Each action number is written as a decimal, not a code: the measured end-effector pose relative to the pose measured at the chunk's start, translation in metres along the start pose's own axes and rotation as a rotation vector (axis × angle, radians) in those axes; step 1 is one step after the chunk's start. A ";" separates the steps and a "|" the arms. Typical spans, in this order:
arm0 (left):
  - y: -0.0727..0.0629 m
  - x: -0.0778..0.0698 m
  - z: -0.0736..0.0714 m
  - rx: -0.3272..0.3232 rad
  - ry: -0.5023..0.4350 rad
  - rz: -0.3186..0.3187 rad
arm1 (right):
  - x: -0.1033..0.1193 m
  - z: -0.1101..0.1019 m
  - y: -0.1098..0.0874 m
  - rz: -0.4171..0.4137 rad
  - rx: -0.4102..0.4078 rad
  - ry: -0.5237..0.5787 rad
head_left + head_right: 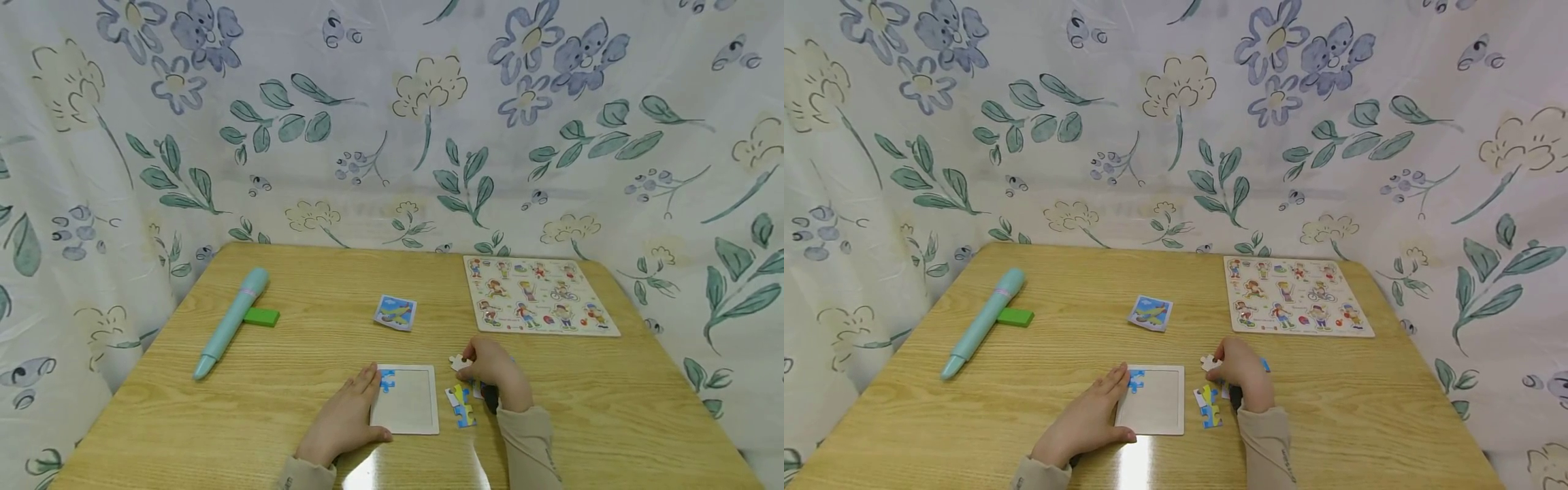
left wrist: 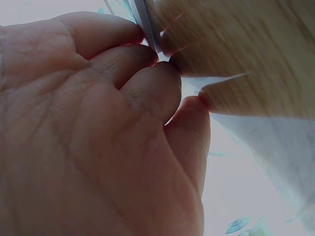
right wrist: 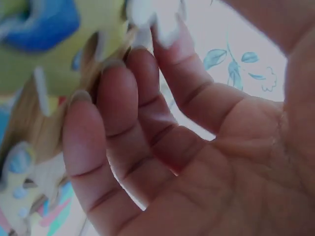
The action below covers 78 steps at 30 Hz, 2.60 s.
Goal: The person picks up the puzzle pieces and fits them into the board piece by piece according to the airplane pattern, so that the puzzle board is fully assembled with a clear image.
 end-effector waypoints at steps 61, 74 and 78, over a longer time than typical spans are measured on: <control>0.000 -0.002 -0.001 -0.005 0.025 -0.007 | 0.069 0.051 -0.003 -0.045 -0.035 0.304; 0.000 -0.001 -0.001 0.016 0.006 -0.014 | 0.074 0.059 -0.003 -0.060 -0.051 0.134; 0.000 0.000 0.000 0.011 0.009 -0.015 | 0.071 0.060 -0.001 -0.086 -0.033 0.172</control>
Point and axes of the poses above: each hand's wrist, its own y-axis towards the middle knuckle, its own z-axis out of the palm, x = y × z, the point moved 10 cm from there along y, towards the middle knuckle, and after that the axes turned 4 degrees about -z, right-handed, at the moved point
